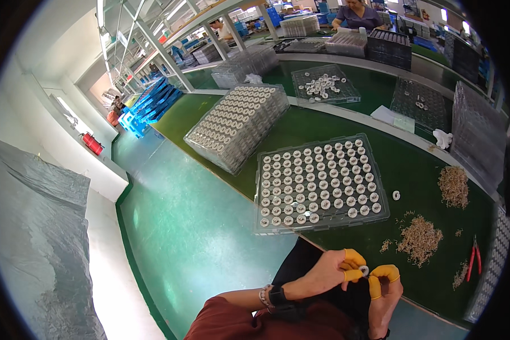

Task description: Manually assembling small electronic components by inserting pins into circular bases.

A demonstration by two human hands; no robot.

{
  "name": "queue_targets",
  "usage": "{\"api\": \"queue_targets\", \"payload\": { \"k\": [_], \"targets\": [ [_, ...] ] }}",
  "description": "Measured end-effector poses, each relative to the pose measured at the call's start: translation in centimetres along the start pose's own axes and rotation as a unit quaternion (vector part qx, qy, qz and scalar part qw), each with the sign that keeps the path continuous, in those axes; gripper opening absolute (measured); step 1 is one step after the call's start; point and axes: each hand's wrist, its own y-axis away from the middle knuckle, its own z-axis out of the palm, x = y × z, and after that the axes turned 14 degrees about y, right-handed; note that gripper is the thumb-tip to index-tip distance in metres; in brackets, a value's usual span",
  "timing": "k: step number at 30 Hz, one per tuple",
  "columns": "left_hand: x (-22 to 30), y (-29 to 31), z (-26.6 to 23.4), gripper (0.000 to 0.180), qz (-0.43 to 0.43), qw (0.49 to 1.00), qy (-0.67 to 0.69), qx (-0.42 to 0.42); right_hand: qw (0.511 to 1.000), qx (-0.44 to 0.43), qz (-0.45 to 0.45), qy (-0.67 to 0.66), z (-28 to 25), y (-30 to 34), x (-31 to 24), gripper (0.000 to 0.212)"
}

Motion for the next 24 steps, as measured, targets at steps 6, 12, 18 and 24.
{"api": "queue_targets", "payload": {
  "k": [6,12,18,24],
  "targets": [
    [-1.2,-0.1,0.3,0.017,-0.028,0.998,0.050,-0.015,0.998,0.058,-0.013,0.010,0.5,0.6,1.1,0.013],
    [-1.7,0.4,0.9,0.018,-0.014,0.997,0.078,-0.004,0.997,0.065,-0.032,0.017,0.7,0.6,1.5,0.014],
    [-1.9,0.0,1.1,0.017,-0.043,0.995,0.084,-0.032,0.995,0.089,-0.020,0.035,0.1,1.1,1.0,0.014],
    [-0.7,0.4,0.7,0.018,-0.012,0.996,0.090,0.017,0.994,0.070,-0.072,0.041,0.6,-0.5,1.6,0.016]
  ]
}}
